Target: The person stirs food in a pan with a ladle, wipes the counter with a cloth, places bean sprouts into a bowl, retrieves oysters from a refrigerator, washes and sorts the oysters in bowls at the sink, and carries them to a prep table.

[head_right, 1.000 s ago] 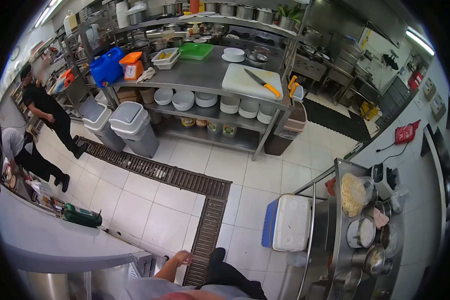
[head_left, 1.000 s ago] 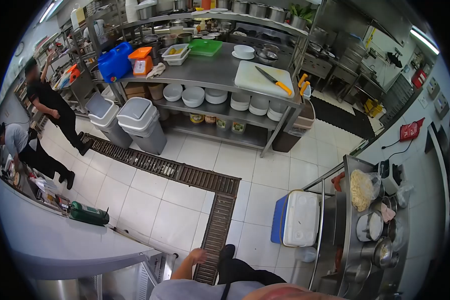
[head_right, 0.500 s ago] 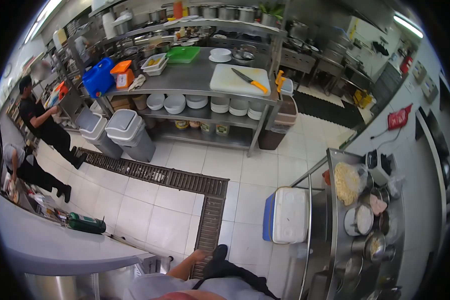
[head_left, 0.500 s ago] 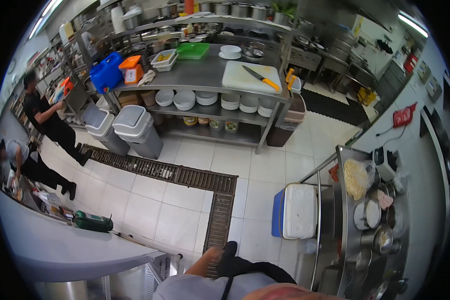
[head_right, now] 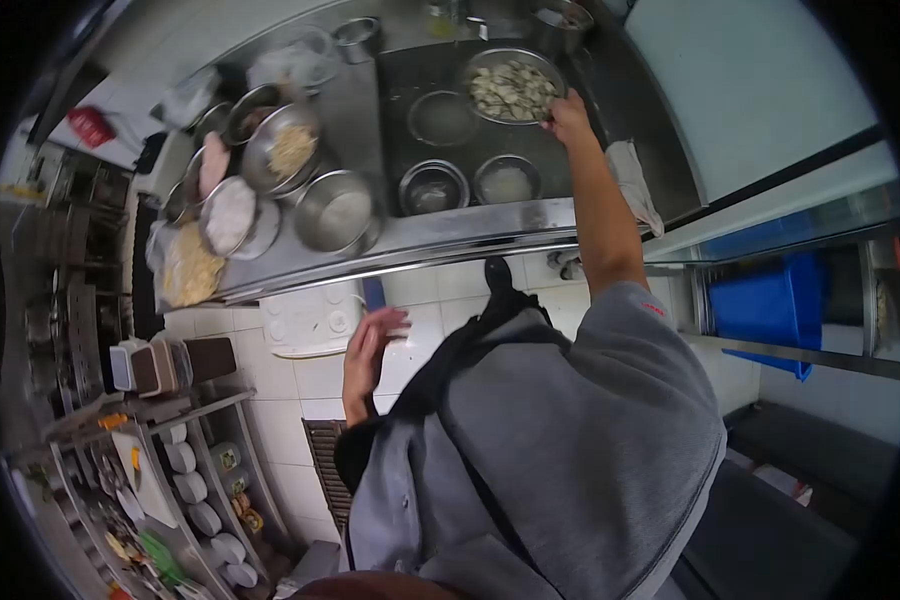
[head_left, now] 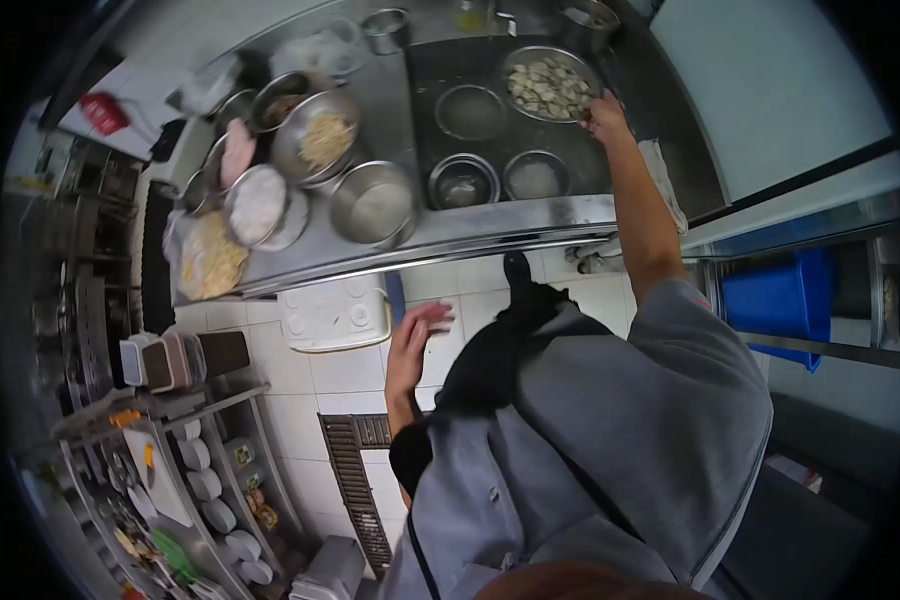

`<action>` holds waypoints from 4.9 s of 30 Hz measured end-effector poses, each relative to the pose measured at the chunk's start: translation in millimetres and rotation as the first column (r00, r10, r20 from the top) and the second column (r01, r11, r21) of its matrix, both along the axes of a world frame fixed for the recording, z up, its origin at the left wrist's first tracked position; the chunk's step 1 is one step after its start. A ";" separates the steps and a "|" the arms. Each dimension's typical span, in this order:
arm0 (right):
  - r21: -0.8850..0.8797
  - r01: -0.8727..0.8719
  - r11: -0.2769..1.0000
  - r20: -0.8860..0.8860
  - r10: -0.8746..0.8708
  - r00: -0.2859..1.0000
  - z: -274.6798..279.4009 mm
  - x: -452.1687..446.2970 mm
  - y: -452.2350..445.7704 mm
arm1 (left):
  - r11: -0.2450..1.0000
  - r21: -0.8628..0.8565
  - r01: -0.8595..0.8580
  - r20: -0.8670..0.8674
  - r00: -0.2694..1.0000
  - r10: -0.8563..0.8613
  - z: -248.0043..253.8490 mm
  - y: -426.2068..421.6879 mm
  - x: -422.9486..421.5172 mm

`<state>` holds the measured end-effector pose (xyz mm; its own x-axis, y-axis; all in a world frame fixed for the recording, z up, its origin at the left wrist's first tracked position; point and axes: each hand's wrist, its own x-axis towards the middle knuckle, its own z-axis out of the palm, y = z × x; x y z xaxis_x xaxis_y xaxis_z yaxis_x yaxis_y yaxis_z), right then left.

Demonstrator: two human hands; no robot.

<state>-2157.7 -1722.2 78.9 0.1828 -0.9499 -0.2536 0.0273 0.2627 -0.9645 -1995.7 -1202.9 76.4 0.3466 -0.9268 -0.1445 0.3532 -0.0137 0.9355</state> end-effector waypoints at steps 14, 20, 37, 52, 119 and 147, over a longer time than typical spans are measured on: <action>0.066 -0.671 0.738 -0.259 0.662 0.703 21.3 38.6 -95.0 | 0.937 0.302 -0.175 -0.025 0.981 0.191 -2.4 -404.6 59.1; -0.419 -0.678 0.603 -0.612 0.364 0.702 15.4 74.1 -114.5 | 0.879 0.306 -0.364 -0.051 0.916 0.397 4.8 -405.8 47.0; -0.168 -0.938 0.303 -0.738 0.592 0.323 46.8 182.0 -95.8 | 0.882 0.306 -0.358 -0.141 0.900 0.413 -34.7 -446.6 62.2; -0.106 -0.747 0.657 -0.771 0.420 0.479 19.7 193.4 -157.5 | 0.853 0.210 -0.478 -0.179 0.839 0.514 -36.5 -514.2 92.3; -0.171 -0.893 0.415 -0.678 0.608 0.413 56.6 208.2 -162.1 | 0.846 0.234 -0.479 -0.199 0.828 0.524 -50.4 -489.5 92.1; -0.119 -0.839 0.532 -0.267 0.796 0.543 32.1 205.6 -143.7 | 0.846 0.234 -0.479 -0.171 0.836 0.521 -53.1 -482.5 90.9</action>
